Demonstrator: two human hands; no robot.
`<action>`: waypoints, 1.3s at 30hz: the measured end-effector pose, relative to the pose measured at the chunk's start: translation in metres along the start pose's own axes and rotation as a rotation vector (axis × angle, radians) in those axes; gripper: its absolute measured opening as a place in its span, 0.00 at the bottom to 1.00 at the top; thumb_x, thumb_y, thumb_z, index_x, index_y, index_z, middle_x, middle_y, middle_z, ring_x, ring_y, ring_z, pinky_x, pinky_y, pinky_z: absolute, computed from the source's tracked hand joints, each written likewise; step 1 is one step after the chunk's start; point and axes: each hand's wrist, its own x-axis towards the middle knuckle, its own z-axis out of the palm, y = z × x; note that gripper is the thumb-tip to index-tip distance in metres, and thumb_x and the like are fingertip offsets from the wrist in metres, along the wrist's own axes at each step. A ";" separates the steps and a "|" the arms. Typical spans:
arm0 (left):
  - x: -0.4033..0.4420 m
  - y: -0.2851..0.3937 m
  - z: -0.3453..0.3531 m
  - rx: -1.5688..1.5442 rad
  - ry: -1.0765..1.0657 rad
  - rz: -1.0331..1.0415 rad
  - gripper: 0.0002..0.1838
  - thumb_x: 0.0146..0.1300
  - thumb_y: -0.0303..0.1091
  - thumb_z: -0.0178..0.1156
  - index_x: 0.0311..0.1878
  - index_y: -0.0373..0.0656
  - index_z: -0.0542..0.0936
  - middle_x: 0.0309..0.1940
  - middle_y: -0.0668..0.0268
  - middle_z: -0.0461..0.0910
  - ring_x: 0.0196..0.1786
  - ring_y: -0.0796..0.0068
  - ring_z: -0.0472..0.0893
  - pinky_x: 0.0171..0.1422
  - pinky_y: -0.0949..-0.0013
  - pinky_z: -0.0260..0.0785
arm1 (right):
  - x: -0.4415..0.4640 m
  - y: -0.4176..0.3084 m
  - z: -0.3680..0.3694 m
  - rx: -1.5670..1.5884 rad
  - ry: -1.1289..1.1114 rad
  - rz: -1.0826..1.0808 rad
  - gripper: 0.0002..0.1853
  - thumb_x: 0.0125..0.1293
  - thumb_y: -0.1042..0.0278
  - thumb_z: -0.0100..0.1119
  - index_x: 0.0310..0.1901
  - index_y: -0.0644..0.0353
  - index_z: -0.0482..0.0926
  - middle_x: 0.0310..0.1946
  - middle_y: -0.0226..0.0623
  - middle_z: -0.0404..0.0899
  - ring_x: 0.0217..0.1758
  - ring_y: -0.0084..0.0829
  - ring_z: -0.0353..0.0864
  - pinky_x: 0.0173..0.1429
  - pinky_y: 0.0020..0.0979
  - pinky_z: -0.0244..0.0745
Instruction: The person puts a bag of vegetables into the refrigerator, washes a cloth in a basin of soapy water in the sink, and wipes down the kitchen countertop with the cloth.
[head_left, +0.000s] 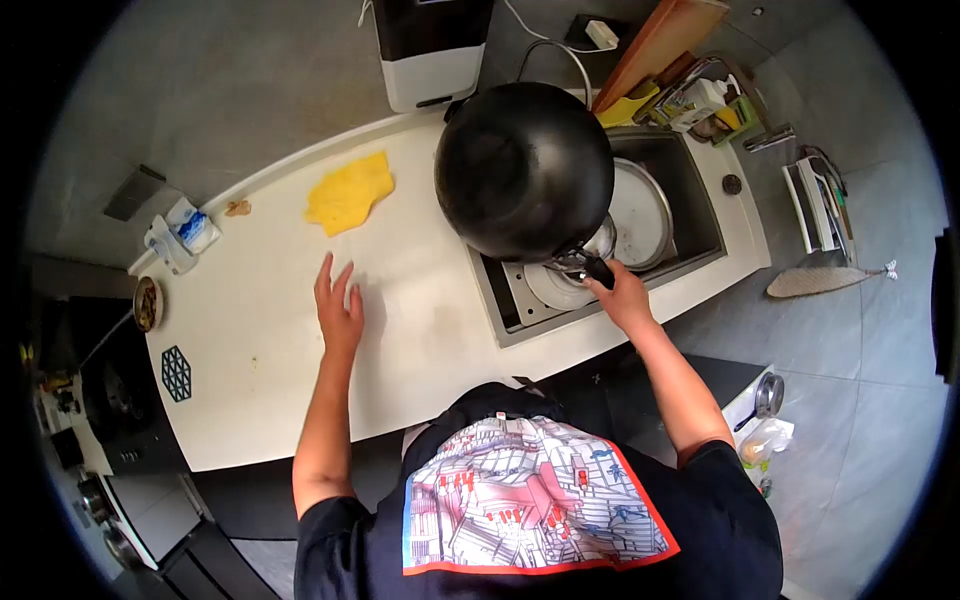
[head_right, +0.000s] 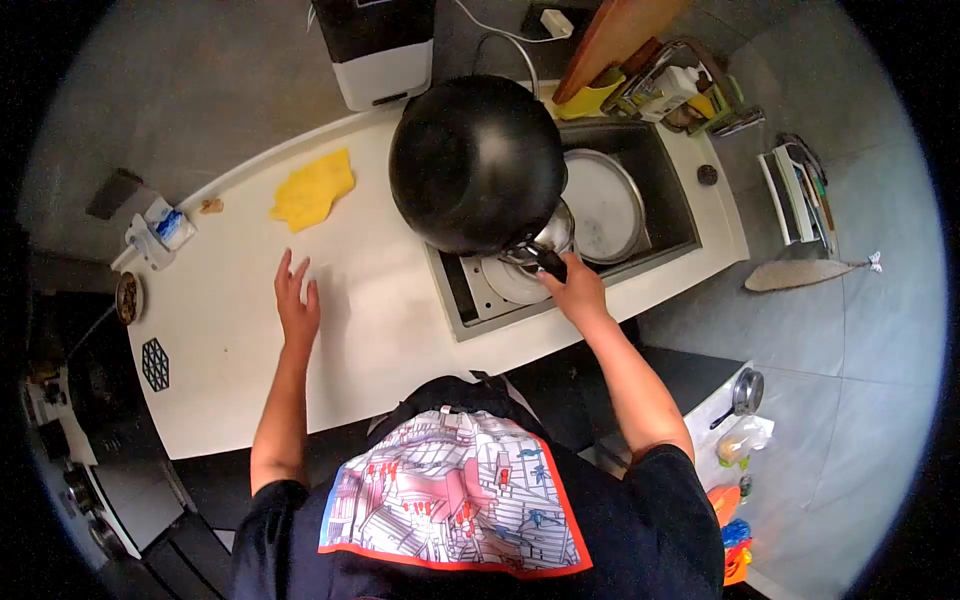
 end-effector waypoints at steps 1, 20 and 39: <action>-0.008 0.003 -0.002 -0.010 -0.011 -0.010 0.20 0.60 0.22 0.55 0.57 0.44 0.76 0.67 0.54 0.62 0.67 0.53 0.63 0.67 0.58 0.61 | 0.002 0.003 0.004 -0.035 0.029 0.009 0.25 0.56 0.51 0.66 0.49 0.61 0.75 0.33 0.48 0.82 0.40 0.49 0.81 0.44 0.43 0.74; -0.047 0.042 0.033 -0.158 -0.341 0.040 0.19 0.57 0.21 0.56 0.53 0.45 0.77 0.65 0.56 0.65 0.64 0.56 0.67 0.65 0.61 0.64 | -0.018 0.002 0.015 0.079 0.051 0.110 0.24 0.55 0.50 0.67 0.44 0.60 0.77 0.31 0.45 0.82 0.37 0.46 0.82 0.39 0.42 0.75; -0.057 0.010 0.005 -0.124 -0.325 -0.003 0.22 0.57 0.19 0.54 0.57 0.43 0.75 0.66 0.55 0.63 0.65 0.54 0.67 0.67 0.60 0.63 | -0.017 -0.006 0.029 -0.113 0.499 -0.147 0.26 0.47 0.52 0.72 0.44 0.57 0.77 0.39 0.39 0.76 0.48 0.45 0.73 0.50 0.43 0.68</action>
